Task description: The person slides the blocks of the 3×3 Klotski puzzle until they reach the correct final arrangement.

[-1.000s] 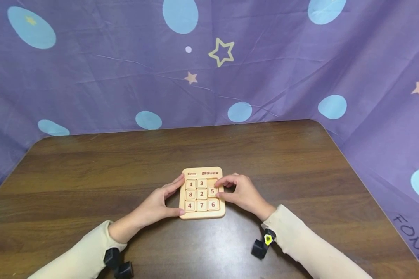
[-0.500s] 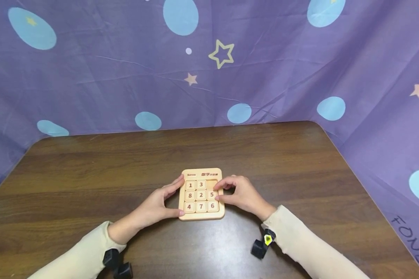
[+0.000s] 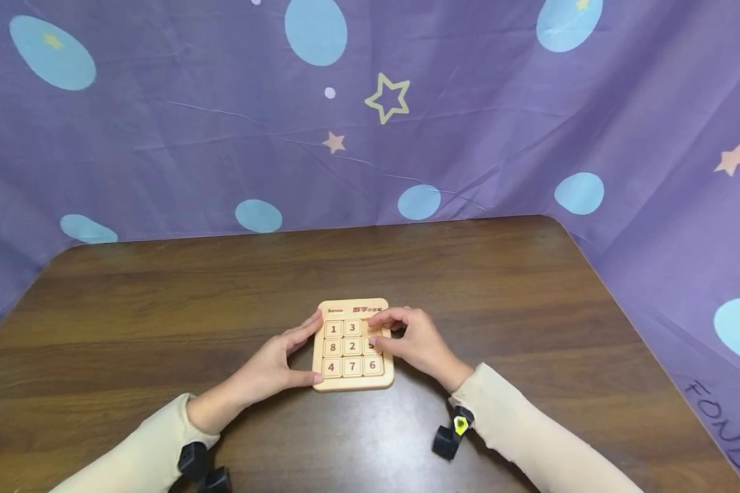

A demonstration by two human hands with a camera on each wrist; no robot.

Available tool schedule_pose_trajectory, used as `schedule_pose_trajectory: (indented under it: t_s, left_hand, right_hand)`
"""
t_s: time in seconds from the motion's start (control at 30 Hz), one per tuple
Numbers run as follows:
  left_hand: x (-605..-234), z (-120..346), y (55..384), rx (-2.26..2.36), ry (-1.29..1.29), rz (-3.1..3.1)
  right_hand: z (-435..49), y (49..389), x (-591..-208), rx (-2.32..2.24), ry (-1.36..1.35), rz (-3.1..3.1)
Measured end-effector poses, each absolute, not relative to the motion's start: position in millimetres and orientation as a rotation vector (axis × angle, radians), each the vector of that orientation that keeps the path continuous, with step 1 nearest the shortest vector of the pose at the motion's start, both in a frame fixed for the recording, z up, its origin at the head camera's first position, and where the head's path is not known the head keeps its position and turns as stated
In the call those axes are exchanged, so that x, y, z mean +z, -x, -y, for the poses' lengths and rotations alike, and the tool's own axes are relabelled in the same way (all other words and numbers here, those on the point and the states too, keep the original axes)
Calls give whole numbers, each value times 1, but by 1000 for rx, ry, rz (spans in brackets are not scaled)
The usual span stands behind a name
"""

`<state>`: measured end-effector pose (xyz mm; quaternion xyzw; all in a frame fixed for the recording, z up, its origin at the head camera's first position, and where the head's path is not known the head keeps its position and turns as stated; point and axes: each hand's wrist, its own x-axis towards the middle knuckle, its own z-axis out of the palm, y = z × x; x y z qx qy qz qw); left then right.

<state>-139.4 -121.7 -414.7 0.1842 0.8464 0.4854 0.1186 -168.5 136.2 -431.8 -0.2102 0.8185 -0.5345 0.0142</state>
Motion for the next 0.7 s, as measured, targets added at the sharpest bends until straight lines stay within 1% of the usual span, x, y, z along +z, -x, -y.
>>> schedule_pose_trajectory:
  t_s: [0.27,0.7]
  left_hand:
    - [-417,122,140,1419,-553,-2472]
    - [-416,123,140,1409,-542,-2481]
  right_hand:
    - [-123,172,-433,-1686,651,-2640]
    - [-109,174,-433,-1736,618,-2607]
